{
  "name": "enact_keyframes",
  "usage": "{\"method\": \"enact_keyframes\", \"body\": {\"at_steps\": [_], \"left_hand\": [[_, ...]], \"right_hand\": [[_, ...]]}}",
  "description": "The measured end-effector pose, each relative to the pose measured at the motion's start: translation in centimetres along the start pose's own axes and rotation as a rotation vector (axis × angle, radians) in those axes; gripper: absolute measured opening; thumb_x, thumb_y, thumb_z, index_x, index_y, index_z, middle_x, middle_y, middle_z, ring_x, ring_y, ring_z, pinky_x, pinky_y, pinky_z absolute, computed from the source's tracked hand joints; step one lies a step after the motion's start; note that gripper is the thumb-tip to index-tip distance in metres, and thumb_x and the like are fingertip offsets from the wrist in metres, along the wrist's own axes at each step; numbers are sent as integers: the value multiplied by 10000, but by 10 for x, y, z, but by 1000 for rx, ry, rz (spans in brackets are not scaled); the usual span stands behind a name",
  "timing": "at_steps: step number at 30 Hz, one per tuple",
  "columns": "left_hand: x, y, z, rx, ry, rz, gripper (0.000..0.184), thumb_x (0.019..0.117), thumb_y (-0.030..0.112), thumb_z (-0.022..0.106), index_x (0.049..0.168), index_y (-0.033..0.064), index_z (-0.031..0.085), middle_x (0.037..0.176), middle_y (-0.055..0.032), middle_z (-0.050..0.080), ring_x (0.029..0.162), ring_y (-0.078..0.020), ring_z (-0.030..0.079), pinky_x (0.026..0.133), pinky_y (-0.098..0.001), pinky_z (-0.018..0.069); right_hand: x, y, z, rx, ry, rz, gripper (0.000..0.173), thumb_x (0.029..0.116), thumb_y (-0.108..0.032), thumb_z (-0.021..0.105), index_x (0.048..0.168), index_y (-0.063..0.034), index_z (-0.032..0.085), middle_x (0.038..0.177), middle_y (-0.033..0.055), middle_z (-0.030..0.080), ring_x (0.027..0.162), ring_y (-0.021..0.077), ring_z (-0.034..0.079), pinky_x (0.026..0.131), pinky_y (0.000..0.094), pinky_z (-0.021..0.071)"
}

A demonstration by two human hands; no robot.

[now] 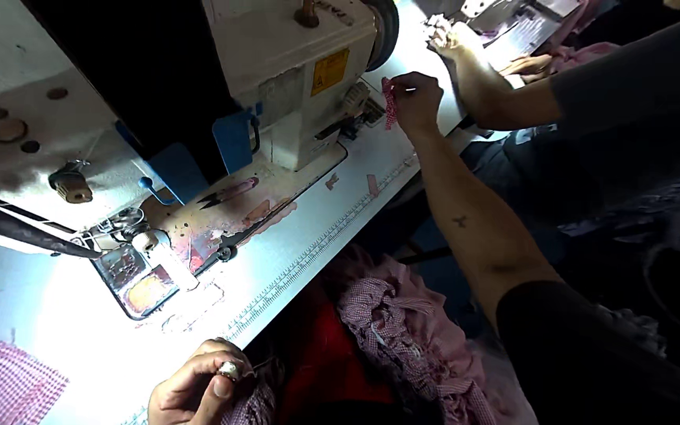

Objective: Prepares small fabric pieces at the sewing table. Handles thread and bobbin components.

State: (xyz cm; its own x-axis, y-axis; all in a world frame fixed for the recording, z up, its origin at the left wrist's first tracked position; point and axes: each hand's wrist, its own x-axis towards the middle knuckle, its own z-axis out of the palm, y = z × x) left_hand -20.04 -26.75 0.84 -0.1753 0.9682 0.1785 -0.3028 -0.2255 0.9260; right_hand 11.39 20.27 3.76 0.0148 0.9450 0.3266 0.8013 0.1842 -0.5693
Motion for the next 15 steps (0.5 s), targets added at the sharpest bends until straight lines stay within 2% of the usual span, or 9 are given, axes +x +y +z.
{"method": "enact_keyframes", "body": {"at_steps": [3,5,7,9,10,12,14,15], "left_hand": [[-5,-1,-2,4,26,-13,179,1015,305,650,1080,200,780,1018,47,748,961,-82,703,875,-257,584],[-8,-4,-5,9,38,-19,185,1009,316,659,1069,191,781,1007,37,748,943,-89,704,856,-257,586],[-14,-8,-6,9,55,-33,190,1004,332,666,1054,188,780,995,37,747,924,-83,700,836,-253,585],[-15,-12,-7,3,74,-54,172,1002,315,674,1044,183,775,990,43,742,918,-71,694,832,-244,579],[-14,-15,-6,-2,86,-60,167,1001,299,678,1048,173,778,991,39,745,915,-69,695,828,-243,580],[-10,-19,-2,27,111,-67,155,1000,246,684,1052,134,776,989,18,746,892,-76,697,803,-257,590],[-2,-20,3,146,124,-47,116,986,151,693,1048,82,764,990,-1,736,883,-87,699,791,-270,611],[3,-19,5,216,126,-25,101,970,98,697,1037,51,755,982,-17,726,876,-100,698,779,-278,616]], "right_hand": [[9,2,8,19,-37,44,309,1010,-165,542,1239,-50,715,1204,159,724,1104,285,694,1002,498,512],[-7,8,-3,67,-84,30,334,1006,-202,564,1271,-44,692,1223,165,708,1087,270,691,981,486,528],[-48,17,-28,90,-127,-39,362,1015,-235,584,1304,-30,659,1244,170,684,1079,224,680,961,415,552],[-106,29,-57,58,-125,-75,404,1026,-270,588,1326,-3,630,1289,206,653,1148,242,654,1014,406,530],[-133,37,-68,45,-109,-56,418,1034,-266,580,1333,22,616,1301,240,641,1161,277,645,1028,433,513],[-177,68,-74,43,-120,85,421,1046,-281,574,1342,16,596,1281,235,635,1120,273,645,1000,450,524],[-202,88,-67,-30,-246,227,477,1072,-359,506,1389,-8,569,1317,255,610,1167,334,623,1024,536,497],[-209,81,-65,-110,-314,247,515,1083,-407,463,1410,-24,573,1345,288,601,1220,411,603,1045,620,457]]}}
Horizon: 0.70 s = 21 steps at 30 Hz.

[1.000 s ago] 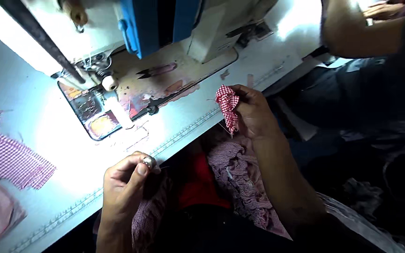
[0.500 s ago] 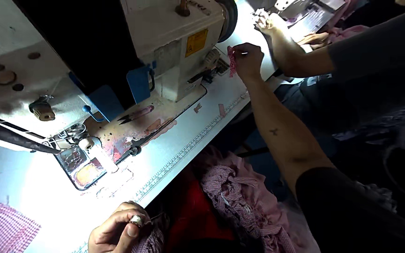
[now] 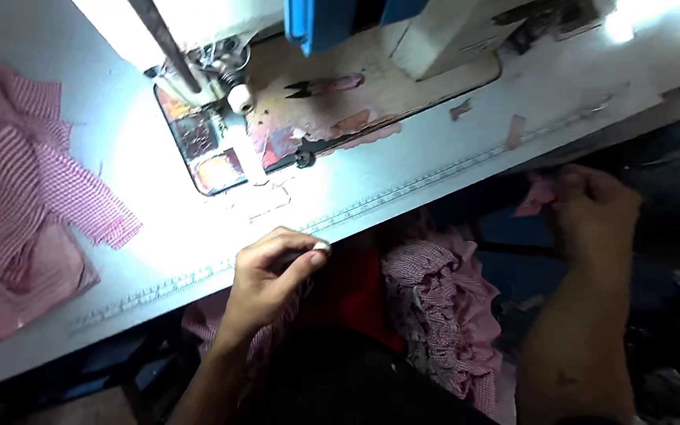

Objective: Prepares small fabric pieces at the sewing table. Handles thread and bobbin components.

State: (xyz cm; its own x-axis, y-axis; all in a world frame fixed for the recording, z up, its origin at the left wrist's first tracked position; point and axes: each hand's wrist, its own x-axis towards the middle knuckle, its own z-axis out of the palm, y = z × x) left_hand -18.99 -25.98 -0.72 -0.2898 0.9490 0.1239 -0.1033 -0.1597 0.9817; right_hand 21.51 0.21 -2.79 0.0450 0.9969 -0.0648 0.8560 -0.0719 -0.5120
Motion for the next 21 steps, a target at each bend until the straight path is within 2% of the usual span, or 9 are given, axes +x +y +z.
{"method": "enact_keyframes", "body": {"at_steps": [2,4,6,7,9,11,14,18,21], "left_hand": [[6,4,3,123,11,46,102,945,35,698,1032,11,746,989,-41,723,884,-117,701,778,-285,624],[10,7,6,192,20,93,118,941,14,686,1046,-9,736,1019,-54,719,923,-123,698,817,-291,618],[13,7,10,212,28,148,131,944,-1,679,1062,-32,726,1035,-73,716,943,-133,698,851,-305,616],[14,8,12,216,29,170,140,943,-11,677,1071,-43,722,1041,-84,715,952,-139,699,864,-311,614],[13,9,15,233,36,202,158,939,-25,676,1088,-56,715,1056,-98,710,968,-144,697,872,-315,611],[12,11,17,276,61,221,166,933,-29,684,1093,-60,718,1070,-107,709,987,-146,697,873,-305,610],[9,13,14,348,109,226,171,940,-17,679,1101,-55,721,1055,-101,703,977,-127,690,861,-277,604],[7,13,16,241,112,102,233,992,29,629,1203,-48,690,1039,-73,704,924,-109,692,831,-269,607],[6,13,15,240,98,81,94,990,60,643,1016,1,711,899,-31,674,802,-90,668,716,-254,601]], "right_hand": [[-27,-36,3,-115,-35,-85,534,1095,-418,428,1403,-14,593,1342,329,596,1253,479,574,1056,671,413],[-69,-92,8,13,-10,-351,469,1081,-353,513,1324,31,631,1220,269,659,1092,320,650,962,476,520],[-109,-145,21,307,-143,-625,395,1034,-281,620,1315,-4,630,1158,96,678,997,85,657,880,272,563],[-126,-167,30,439,-255,-711,389,1004,-271,665,1320,-47,634,1173,23,671,1011,41,654,878,237,572],[-147,-199,50,611,-396,-821,388,949,-218,743,1284,-39,665,1163,21,687,986,66,672,845,243,601],[-156,-215,65,698,-435,-853,329,912,-122,772,1213,-3,712,1119,42,707,928,85,698,795,235,628],[-158,-223,78,751,-399,-881,257,885,-33,781,1132,28,745,1059,60,732,925,102,714,811,239,630],[-160,-225,82,811,-437,-847,215,899,-36,757,1108,7,736,1065,42,709,925,96,698,791,231,626],[-159,-224,82,869,-478,-761,189,933,-89,730,1116,-44,736,1082,13,685,916,79,652,751,206,577]]}}
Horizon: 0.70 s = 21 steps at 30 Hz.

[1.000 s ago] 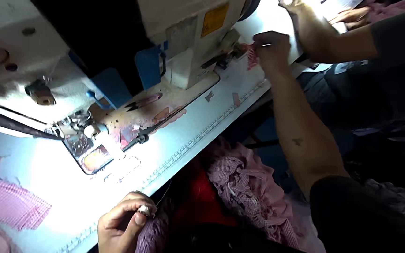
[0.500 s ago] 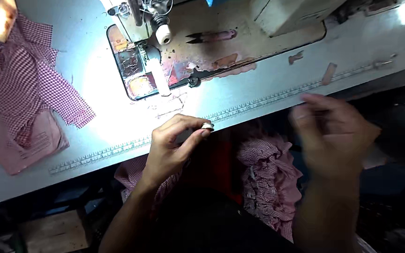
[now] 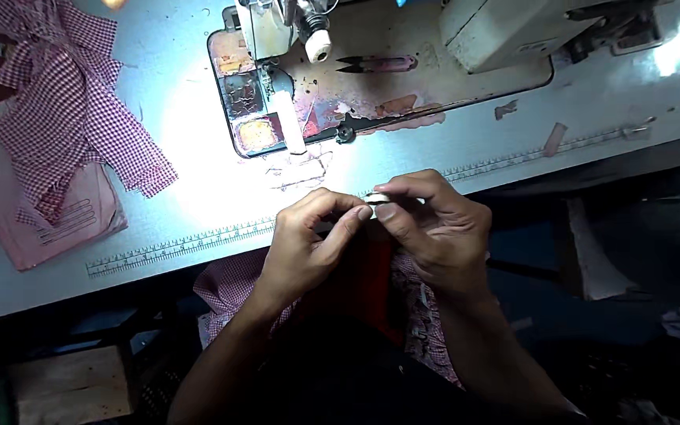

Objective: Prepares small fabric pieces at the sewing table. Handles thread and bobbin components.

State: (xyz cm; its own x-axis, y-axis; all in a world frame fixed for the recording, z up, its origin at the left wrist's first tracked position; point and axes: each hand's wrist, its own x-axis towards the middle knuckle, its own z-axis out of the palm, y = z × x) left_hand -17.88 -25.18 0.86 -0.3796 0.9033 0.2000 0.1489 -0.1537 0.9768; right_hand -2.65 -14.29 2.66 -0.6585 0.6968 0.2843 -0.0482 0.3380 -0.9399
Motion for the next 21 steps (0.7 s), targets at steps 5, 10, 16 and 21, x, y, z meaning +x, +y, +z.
{"method": "enact_keyframes", "body": {"at_steps": [5,10,16,21], "left_hand": [[0,1,-10,196,-20,108,108,978,96,633,962,43,725,878,0,668,859,-90,635,762,-260,552],[-1,3,-14,159,24,78,109,980,92,617,973,39,712,889,-1,654,851,-90,632,755,-258,557],[11,8,6,231,78,106,467,894,232,787,1298,28,673,1146,-86,660,1034,-158,633,864,-305,558],[12,12,7,367,144,235,144,899,81,752,1028,35,798,873,-34,734,845,-114,642,764,-269,511]], "right_hand": [[4,3,-6,367,-30,200,165,1029,-187,594,1173,-136,656,1084,-14,645,925,97,645,801,275,585],[8,3,-7,834,-1,429,188,1058,-216,508,1153,-145,654,1049,20,649,988,140,661,883,326,586],[7,-2,3,800,-17,463,178,1060,-214,545,1182,-143,652,1056,-6,654,964,89,650,873,269,570],[4,-5,5,596,8,333,173,1035,-154,584,1166,-95,680,1022,6,682,928,88,667,866,278,577]]}}
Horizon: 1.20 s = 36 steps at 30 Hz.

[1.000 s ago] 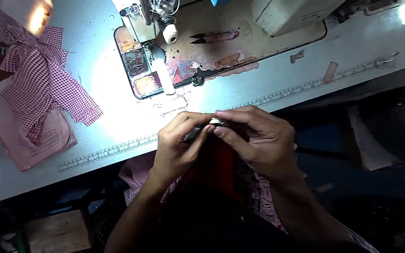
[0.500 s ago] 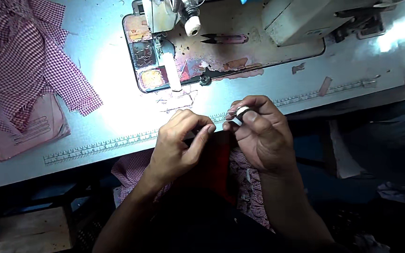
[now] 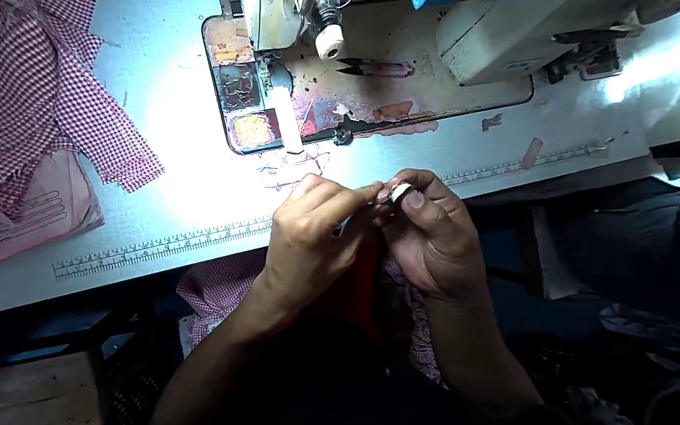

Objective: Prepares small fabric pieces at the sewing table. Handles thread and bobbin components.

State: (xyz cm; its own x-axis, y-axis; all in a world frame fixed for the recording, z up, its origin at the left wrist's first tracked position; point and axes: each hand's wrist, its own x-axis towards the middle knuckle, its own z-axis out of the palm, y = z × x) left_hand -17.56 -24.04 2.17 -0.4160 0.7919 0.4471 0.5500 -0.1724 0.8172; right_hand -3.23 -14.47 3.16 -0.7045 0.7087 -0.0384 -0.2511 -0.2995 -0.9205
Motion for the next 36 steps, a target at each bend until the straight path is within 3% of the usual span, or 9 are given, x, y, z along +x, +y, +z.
{"method": "enact_keyframes", "body": {"at_steps": [16,21,24,26,28,29,31,32,36], "left_hand": [[-11,7,-46,-298,-167,-22,71,866,62,774,931,61,803,859,17,722,857,-81,636,747,-251,519],[-32,11,-54,-317,-535,82,138,976,188,684,971,101,791,863,-1,717,900,-110,649,818,-284,522],[-46,10,-37,-25,-749,193,208,998,254,595,914,182,771,801,29,675,850,-165,636,706,-325,495],[-53,4,-28,176,-808,207,231,987,255,566,858,187,745,777,16,660,829,-212,646,653,-378,491],[-54,-2,-26,318,-840,171,220,971,254,575,845,183,742,804,-7,678,845,-249,661,654,-418,507],[-53,-5,-27,367,-851,150,202,961,256,582,873,188,751,832,-17,687,853,-263,664,654,-431,512],[-49,-6,-33,410,-856,117,217,960,262,587,1060,201,769,929,-48,700,876,-289,674,667,-447,542],[-46,-6,-38,409,-833,100,266,969,270,571,1147,205,758,955,-48,699,879,-281,678,671,-440,553],[-20,-7,-55,405,-497,-1,202,985,311,611,955,189,769,840,2,669,761,-182,639,611,-373,512]], "right_hand": [[-1,-1,-15,-203,-67,-148,167,991,-203,660,1134,-126,701,1033,-31,679,907,74,664,827,262,585],[5,-3,-28,139,-36,-19,145,999,-262,575,1057,-191,688,1006,-22,653,994,139,658,872,346,581],[6,-8,-30,473,-61,81,198,980,-302,574,1036,-152,690,1077,47,670,1053,212,678,894,408,596],[7,-12,-31,642,-111,115,237,985,-286,550,1057,-100,677,1093,81,669,985,207,698,821,363,616],[6,-17,-32,818,-177,152,209,997,-252,528,1051,-71,619,1031,82,627,740,128,640,588,219,542],[6,-20,-32,879,-203,169,187,1006,-245,521,1041,-73,587,979,68,598,602,82,563,482,169,463],[4,-26,-36,896,-214,184,168,997,-239,523,1015,-80,576,903,45,571,517,52,486,430,144,391],[3,-28,-38,851,-208,182,171,993,-245,528,1004,-83,584,880,35,571,513,45,478,432,142,384],[4,-41,-51,217,-94,114,204,1039,-282,476,1024,-156,636,848,-44,581,490,-24,418,419,104,346]]}}
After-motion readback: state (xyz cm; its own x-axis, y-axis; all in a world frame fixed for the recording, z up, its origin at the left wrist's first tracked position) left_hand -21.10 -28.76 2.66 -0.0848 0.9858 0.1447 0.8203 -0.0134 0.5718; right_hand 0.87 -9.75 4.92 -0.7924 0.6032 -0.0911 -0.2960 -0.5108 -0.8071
